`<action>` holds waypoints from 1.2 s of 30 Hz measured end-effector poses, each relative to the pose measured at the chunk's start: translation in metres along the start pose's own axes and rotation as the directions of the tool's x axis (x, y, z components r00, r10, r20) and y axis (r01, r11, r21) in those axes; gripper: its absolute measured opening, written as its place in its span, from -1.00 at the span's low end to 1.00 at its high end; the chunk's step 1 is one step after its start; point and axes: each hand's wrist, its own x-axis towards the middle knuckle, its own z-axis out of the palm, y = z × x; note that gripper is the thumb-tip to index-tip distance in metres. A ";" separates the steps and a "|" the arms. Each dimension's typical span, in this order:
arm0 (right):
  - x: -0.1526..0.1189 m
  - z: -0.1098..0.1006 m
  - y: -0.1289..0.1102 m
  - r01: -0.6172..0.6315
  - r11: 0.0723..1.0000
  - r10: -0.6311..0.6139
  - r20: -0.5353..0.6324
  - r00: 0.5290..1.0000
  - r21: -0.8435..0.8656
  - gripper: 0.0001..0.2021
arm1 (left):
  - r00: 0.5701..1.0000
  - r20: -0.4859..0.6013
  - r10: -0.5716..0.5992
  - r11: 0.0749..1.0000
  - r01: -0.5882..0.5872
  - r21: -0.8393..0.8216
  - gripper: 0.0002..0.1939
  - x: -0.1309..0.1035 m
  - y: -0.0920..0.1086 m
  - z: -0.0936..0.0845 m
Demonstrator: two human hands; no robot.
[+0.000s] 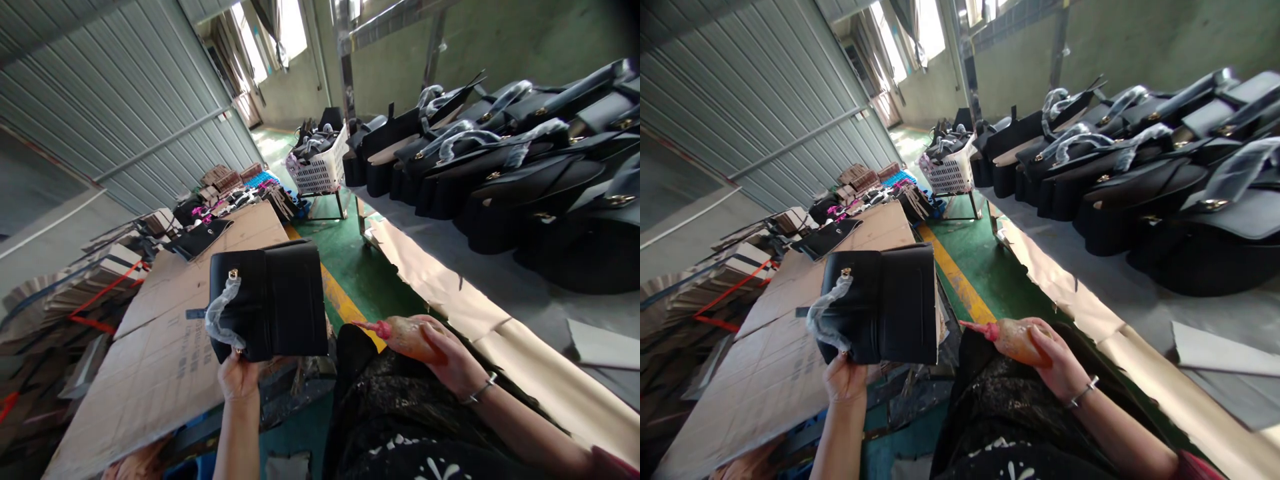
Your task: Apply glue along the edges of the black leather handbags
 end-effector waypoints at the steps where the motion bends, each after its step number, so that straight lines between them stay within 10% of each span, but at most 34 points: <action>1: 0.002 0.001 -0.001 -0.041 0.998 0.041 -0.020 0.999 0.038 -0.64 | 0.999 -0.032 0.012 1.000 -0.012 0.000 -0.67 -0.001 -0.002 0.000; 17: 0.042 0.012 -0.014 0.106 0.959 -0.082 0.100 0.992 -0.262 -0.57 | 0.982 0.031 0.184 0.981 -0.186 0.049 -0.70 -0.023 -0.019 -0.053; 25: 0.033 0.006 -0.018 0.150 0.930 -0.072 0.233 0.970 -0.336 -0.62 | 0.992 -0.130 -0.006 0.999 0.011 0.040 -0.62 -0.041 -0.008 -0.046; 36: 0.034 0.020 -0.003 0.270 0.887 -0.138 0.343 0.929 -0.375 -0.63 | 0.996 -0.075 0.052 0.900 -0.014 0.435 -0.79 -0.034 -0.002 -0.056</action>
